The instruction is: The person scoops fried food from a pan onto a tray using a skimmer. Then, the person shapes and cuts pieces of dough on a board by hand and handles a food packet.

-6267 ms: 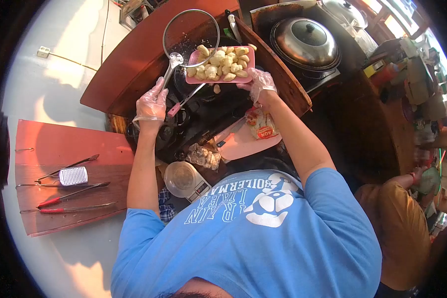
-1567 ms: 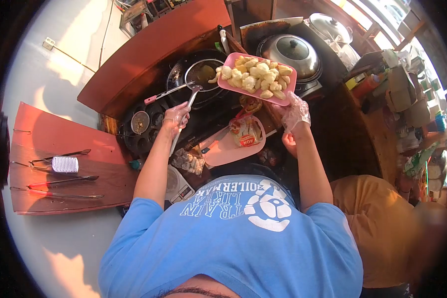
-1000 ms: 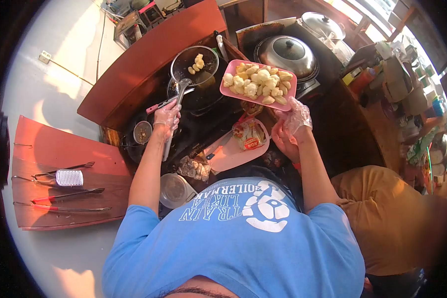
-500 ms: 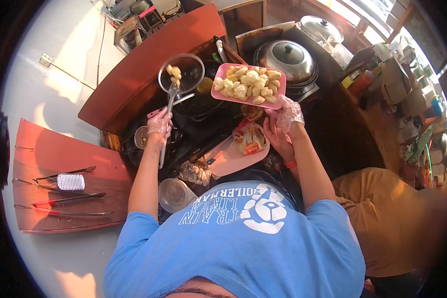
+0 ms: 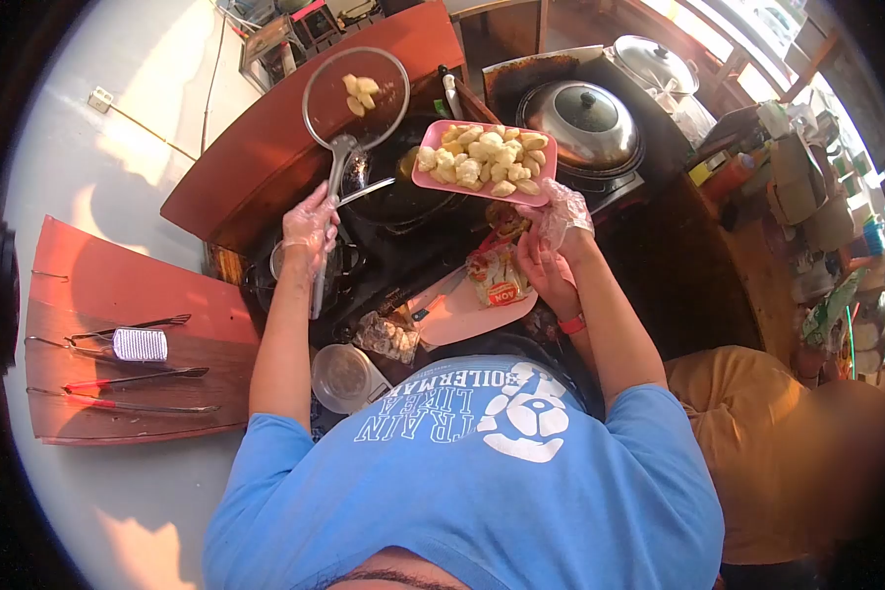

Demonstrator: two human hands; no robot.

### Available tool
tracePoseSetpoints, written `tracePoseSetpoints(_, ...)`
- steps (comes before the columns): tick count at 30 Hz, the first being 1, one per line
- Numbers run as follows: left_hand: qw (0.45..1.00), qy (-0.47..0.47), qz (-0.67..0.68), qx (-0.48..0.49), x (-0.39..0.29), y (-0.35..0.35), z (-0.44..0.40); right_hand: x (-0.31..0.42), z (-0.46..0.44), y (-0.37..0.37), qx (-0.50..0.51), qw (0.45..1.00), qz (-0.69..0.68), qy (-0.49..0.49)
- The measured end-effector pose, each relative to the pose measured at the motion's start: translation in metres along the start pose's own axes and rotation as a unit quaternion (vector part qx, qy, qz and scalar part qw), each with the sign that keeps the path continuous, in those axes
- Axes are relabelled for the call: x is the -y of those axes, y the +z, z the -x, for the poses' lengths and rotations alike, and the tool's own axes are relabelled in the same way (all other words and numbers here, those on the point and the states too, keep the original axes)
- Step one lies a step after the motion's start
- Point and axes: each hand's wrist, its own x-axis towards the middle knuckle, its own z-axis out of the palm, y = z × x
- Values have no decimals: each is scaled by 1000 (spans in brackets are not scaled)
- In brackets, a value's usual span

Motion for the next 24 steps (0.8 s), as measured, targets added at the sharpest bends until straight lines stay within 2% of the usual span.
tracePoseSetpoints(1, 1000, -8, -24, -3, 13, 0, -3, 6, 2, 0, -1, 1000, 0, -2)
tracePoseSetpoints(3, 999, -35, -31, 28, 34, -2, -6, 27, 9, 10, -28, 986, -123, 112)
tracePoseSetpoints(4, 998, -43, -31, 27, 39, -4, -5, 27, 8, 13, -47, 981, -129, 135)
tracePoseSetpoints(7, 997, -57, -44, 0, 48, -7, -8, 19, 4, 5, -16, 986, -112, 123)
tracePoseSetpoints(8, 998, -36, -42, 10, 36, -7, -4, 30, 6, 11, -14, 986, -112, 123)
tracePoseSetpoints(10, 1000, -5, -23, 12, 10, -6, 4, 47, 11, 23, -65, 932, -312, 171)
tracePoseSetpoints(11, 1000, 9, -7, 13, -2, -6, 8, 43, 10, 20, -61, 932, -311, 174)
tracePoseSetpoints(13, 999, 48, -8, 7, -26, 1, 18, 32, 5, 10, 14, 963, -233, 135)
tracePoseSetpoints(17, 997, 54, -47, -2, -51, 18, 27, 35, 4, 13, 28, 978, -182, 99)
tracePoseSetpoints(19, 996, 59, -60, -10, -42, 24, 23, 39, 4, 15, 5, 955, -263, 134)
tracePoseSetpoints(21, 991, 101, -91, 1, -30, 30, 21, 28, -2, 9, 9, 950, -277, 143)
tracePoseSetpoints(23, 993, 97, -72, 6, -7, 27, 6, 28, -2, 7, 10, 945, -290, 153)
tracePoseSetpoints(24, 980, 149, -132, -5, 10, 20, -8, 35, 1, 9, 10, 949, -277, 153)
